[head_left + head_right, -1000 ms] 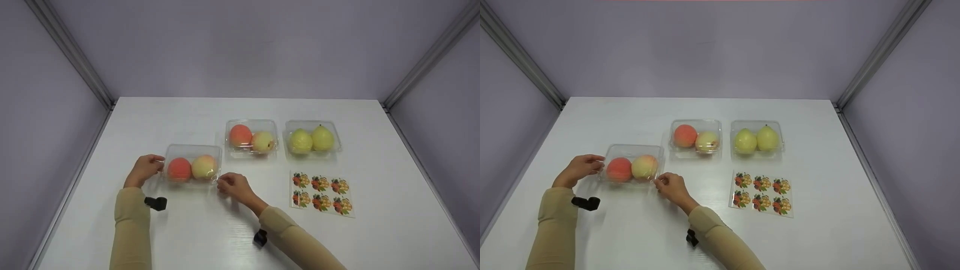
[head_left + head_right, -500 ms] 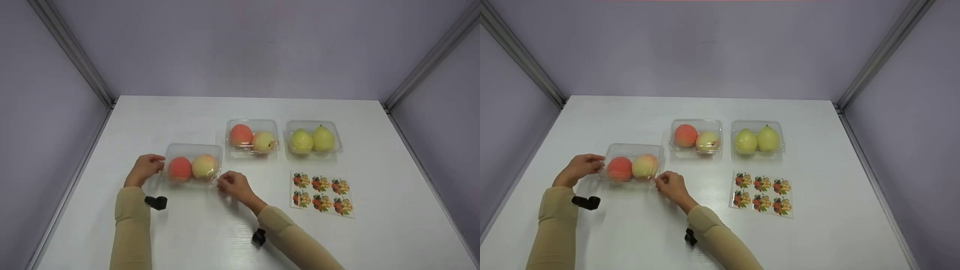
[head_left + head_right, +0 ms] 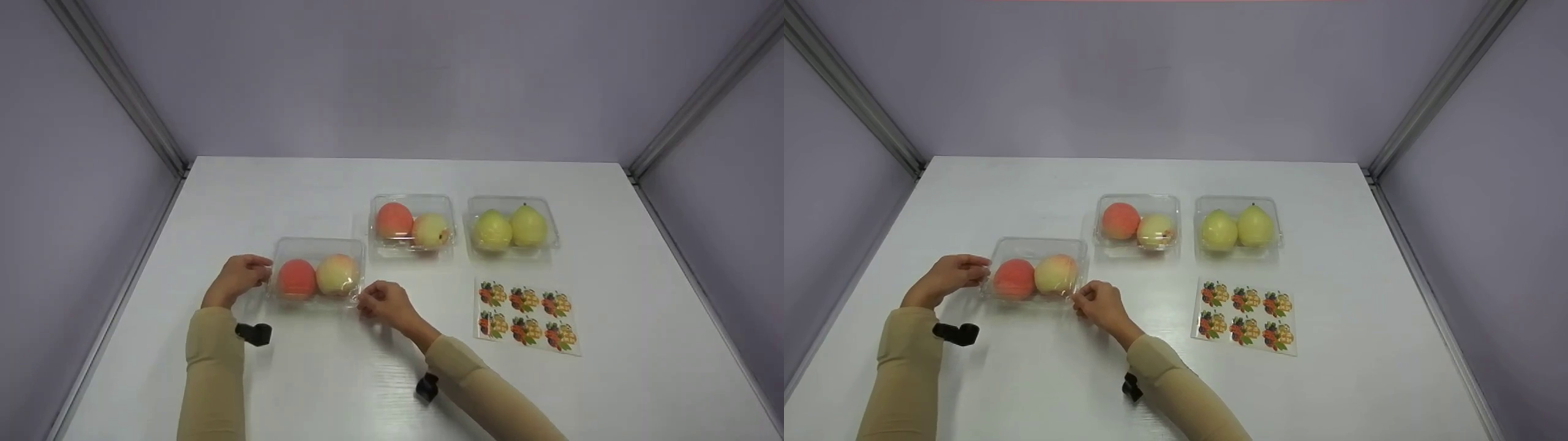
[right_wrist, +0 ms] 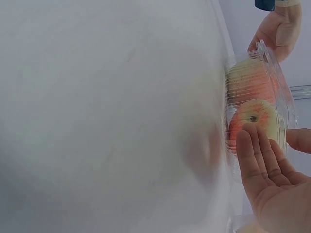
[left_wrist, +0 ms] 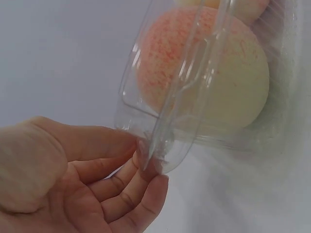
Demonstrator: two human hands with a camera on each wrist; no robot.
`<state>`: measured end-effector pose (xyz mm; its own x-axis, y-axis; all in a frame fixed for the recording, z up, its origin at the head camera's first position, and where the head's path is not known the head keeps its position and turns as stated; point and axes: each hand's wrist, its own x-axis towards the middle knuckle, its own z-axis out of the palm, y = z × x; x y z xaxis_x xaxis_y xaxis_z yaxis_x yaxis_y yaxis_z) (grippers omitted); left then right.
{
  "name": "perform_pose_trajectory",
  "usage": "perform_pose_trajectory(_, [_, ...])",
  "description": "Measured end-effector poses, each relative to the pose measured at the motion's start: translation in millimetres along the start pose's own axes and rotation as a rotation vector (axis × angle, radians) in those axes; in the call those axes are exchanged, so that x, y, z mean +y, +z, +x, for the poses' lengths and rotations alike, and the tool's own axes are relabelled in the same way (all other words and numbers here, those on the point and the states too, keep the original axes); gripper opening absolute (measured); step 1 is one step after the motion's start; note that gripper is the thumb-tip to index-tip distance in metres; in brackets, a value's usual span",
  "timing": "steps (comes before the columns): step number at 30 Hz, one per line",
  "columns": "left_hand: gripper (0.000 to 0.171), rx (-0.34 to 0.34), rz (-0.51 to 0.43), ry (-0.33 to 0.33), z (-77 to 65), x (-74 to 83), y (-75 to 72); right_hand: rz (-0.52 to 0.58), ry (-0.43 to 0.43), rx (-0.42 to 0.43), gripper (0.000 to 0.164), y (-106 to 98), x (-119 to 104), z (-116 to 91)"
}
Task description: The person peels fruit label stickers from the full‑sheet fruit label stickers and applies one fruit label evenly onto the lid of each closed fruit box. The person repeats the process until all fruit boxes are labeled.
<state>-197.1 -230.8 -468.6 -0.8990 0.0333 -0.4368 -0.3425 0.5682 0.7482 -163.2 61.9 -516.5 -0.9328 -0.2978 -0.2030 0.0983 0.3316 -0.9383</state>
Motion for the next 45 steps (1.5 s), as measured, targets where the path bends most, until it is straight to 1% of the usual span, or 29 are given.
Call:
perform_pose_trajectory(5, [0.042, -0.024, 0.015, 0.008, 0.7, -1.1, -0.3, 0.072, 0.058, -0.024, 0.017, -3, -1, -2])
perform_pose_trajectory(13, [0.04, -0.057, 0.016, -0.005, 0.6, -2.6, 1.2, 0.161, 0.102, -0.054, 0.016, -11, -4, -5])
perform_pose_trajectory(16, [0.041, -0.071, 0.024, 0.007, 0.5, -3.2, 2.5, 0.184, 0.123, -0.062, 0.016, -15, -2, -4])
perform_pose_trajectory(27, [0.038, -0.117, 0.025, 0.036, -2.5, -1.2, 8.2, 0.204, 0.15, -0.107, 0.015, -28, 0, -8])
perform_pose_trajectory(30, [0.037, -0.127, 0.017, 0.033, -3.4, -1.1, 10.6, 0.203, 0.159, -0.117, 0.015, -32, 1, -10])
perform_pose_trajectory(38, [0.038, -0.146, 0.004, 0.041, -6.5, 0.9, 15.1, 0.172, 0.138, -0.093, 0.027, -39, 2, -12])
perform_pose_trajectory(42, [0.038, -0.152, 0.0, 0.05, -7.5, 1.6, 15.6, 0.202, 0.149, -0.097, 0.029, -42, 3, -12])
perform_pose_trajectory(45, [0.037, -0.153, -0.001, 0.06, -6.4, 0.9, 15.7, 0.22, 0.158, -0.097, 0.027, -44, 2, -12])
